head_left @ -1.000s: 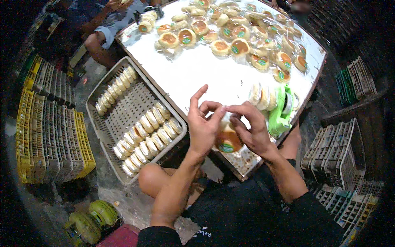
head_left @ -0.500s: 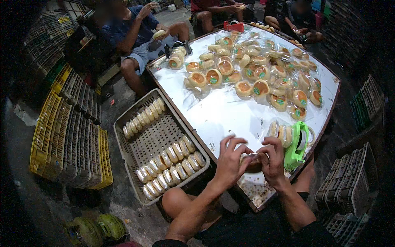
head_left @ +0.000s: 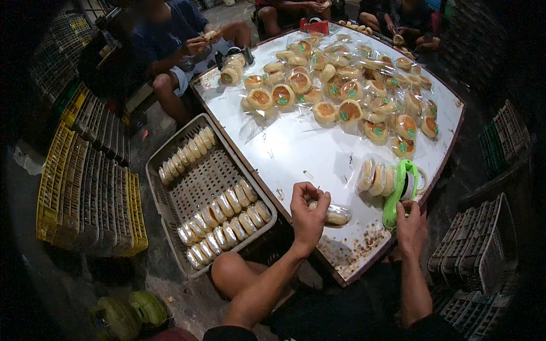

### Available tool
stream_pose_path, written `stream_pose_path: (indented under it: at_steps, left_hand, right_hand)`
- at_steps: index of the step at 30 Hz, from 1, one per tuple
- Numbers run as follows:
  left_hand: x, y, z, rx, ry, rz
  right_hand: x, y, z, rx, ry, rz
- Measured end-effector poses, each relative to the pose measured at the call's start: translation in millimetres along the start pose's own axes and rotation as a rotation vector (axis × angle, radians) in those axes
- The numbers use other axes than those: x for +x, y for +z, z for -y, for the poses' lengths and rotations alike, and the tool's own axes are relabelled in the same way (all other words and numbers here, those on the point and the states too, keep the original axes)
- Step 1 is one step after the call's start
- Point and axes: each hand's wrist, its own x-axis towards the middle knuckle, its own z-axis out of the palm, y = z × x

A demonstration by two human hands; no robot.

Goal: The person sits on the floor and repeatedly picks up small round buns, places them into clear plastic bags, and seals the bags using a handheld green tape dispenser. The sealed buns are then placed into a white plastic crate.

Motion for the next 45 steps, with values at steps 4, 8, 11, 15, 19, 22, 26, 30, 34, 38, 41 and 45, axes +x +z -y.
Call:
stream_pose_path:
  at_steps: [4, 8, 11, 15, 19, 22, 26, 30, 34, 38, 41, 45]
  left_hand:
    - [0, -3, 20, 0.026, -0.012, -0.050]
    - [11, -2, 33, 0.106, 0.013, -0.058]
    - [14, 6, 40, 0.039, -0.066, -0.058]
    - [16, 22, 38, 0.001, -0.063, -0.021]
    - [14, 19, 45, 0.023, -0.041, -0.073]
    - [14, 31, 40, 0.058, -0.017, -0.039]
    - [17, 40, 42, 0.015, 0.006, -0.023]
    - [20, 41, 36, -0.012, 0.026, 0.030]
    - [15, 46, 34, 0.032, 0.038, 0.066]
    - [13, 50, 46, 0.138, 0.077, 0.096]
    - [5, 57, 50, 0.170, 0.010, 0.185]
    - [-8, 62, 61, 0.189, -0.067, 0.324]
  right_hand:
    - [8, 22, -23, 0.254, 0.106, -0.094]
    - [14, 15, -40, 0.114, 0.107, -0.035]
    - [13, 5, -28, 0.045, 0.079, -0.026]
    - [24, -9, 21, 0.208, 0.067, -0.094]
    - [0, -15, 27, -0.063, -0.026, -0.065]
    - [-15, -19, 11, -0.147, 0.032, 0.022]
    - [25, 13, -42, -0.107, 0.048, -0.001]
    - [39, 14, -30, -0.158, 0.088, 0.085]
    - [46, 16, -36, -0.027, 0.079, 0.133]
    - [40, 10, -20, -0.070, 0.153, 0.113]
    - [42, -1, -33, -0.164, 0.265, 0.116]
    - [39, -19, -19, -0.106, 0.246, 0.235]
